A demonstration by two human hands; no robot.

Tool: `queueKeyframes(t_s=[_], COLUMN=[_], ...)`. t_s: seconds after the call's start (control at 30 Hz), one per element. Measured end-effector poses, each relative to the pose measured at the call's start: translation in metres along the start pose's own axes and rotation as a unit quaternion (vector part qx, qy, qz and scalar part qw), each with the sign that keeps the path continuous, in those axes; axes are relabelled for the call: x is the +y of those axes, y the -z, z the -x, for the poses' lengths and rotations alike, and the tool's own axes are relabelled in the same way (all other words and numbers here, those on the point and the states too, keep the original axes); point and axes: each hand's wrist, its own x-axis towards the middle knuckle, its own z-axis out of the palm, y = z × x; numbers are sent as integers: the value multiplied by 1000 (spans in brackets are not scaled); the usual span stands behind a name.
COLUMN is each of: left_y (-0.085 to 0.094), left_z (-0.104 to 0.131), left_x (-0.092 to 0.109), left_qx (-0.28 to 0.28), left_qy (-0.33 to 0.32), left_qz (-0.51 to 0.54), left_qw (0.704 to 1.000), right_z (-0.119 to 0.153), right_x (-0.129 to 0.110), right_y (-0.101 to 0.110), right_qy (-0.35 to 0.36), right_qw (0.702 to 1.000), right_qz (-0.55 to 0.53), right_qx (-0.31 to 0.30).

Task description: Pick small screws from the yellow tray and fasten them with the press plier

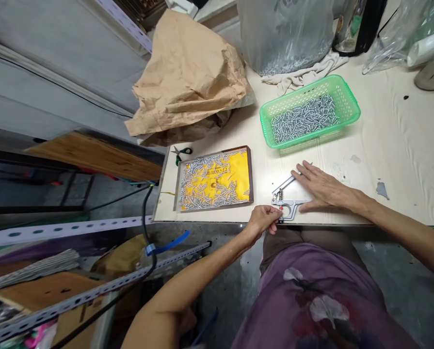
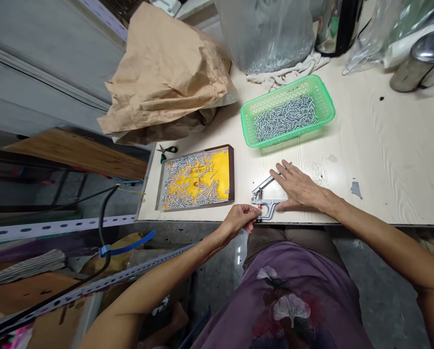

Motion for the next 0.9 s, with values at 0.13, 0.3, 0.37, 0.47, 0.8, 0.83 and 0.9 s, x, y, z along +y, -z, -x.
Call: queueKeyframes(t_s=[0.13, 0.3, 0.37, 0.47, 0.8, 0.83, 0.9], left_y=[1, 1, 0, -1, 3, 5, 5], left_z=[-2, -1, 1, 3, 7, 7, 5], left_x=[-3, -3, -2, 0, -5, -6, -8], left_qx=[2, -2, 2, 6, 28, 60, 132], left_qy=[-2, -5, -5, -4, -69, -123, -269], left_qz=[-8, -13, -14, -23, -134, -170, -248], left_qw=[1000, 1000, 1000, 1000, 988, 976, 921], right_z=[11, 12, 13, 13, 16, 16, 17], right_x=[6, -3, -8, -14, -24, -25, -27], right_y=[-4, 2, 5, 11, 20, 20, 19], right_qy=[13, -12, -31, -36, -27, -30, -37], right_qw=[1000, 1000, 999, 998, 996, 996, 996], right_qz=[-6, 20, 37, 59, 84, 81, 75], right_qx=[-8, 6, 10, 2, -1, -2, -6])
